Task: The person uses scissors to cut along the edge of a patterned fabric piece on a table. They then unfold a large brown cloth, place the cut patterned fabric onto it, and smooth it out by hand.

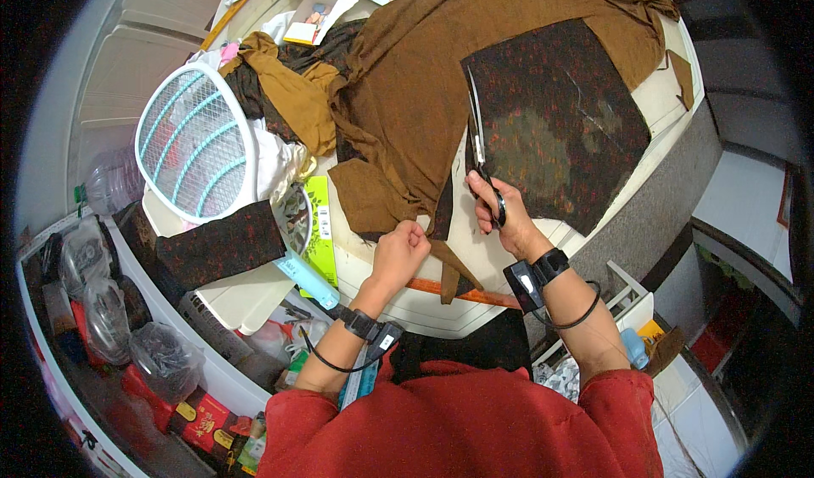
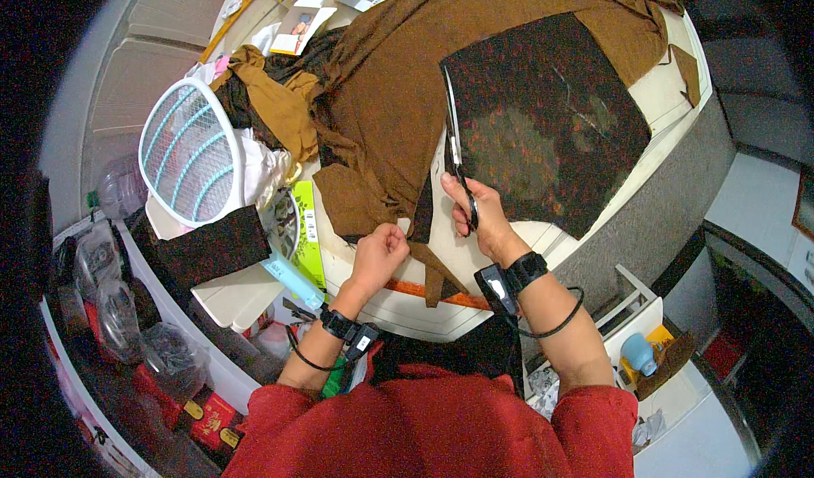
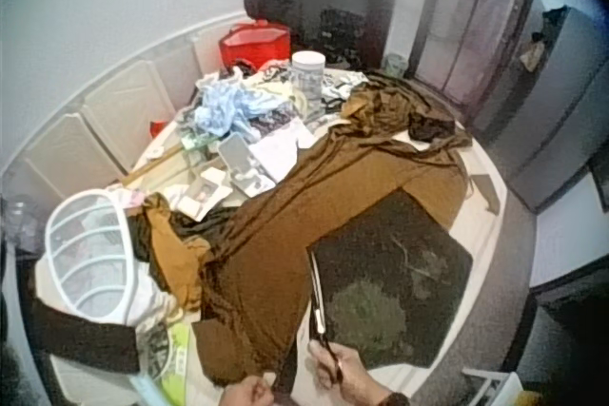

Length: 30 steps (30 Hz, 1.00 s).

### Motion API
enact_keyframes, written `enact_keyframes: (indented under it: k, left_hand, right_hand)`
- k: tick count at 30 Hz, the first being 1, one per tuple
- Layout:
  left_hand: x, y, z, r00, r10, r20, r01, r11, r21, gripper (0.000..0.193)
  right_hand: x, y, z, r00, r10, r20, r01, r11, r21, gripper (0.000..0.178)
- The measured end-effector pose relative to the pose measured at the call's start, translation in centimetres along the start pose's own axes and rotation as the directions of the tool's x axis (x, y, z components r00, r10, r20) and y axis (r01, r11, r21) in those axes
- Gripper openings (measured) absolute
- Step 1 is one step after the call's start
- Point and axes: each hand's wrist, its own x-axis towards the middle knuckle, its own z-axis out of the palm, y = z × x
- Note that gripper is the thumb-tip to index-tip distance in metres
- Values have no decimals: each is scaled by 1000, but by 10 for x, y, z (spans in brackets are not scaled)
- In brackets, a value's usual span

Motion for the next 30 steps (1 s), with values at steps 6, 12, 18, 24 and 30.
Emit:
enact_keyframes:
  k: [6,12,18,24,30]
  left_hand:
    - [-2,-2,-1,1000,-14,-7,14,1000,-6,17]
    - [-7,-6,-12,998,-60,-7,58,988,-144,15]
    - [-13,-8,-39,990,-138,18,134,914,-384,10]
    - [-14,9,-90,981,-157,-113,35,717,-696,7]
    - [13,38,-132,878,-108,-466,-255,718,-647,12]
  right_hand:
    - [5,2,-7,999,-41,-7,40,998,-54,29]
    - [10,-14,-9,999,-48,-5,48,994,-98,29]
    - [17,-15,-15,997,-75,-11,73,988,-137,28]
    - [12,-26,-23,998,-67,21,70,982,-176,27]
    - [2,-33,-35,997,-48,59,61,966,-253,28]
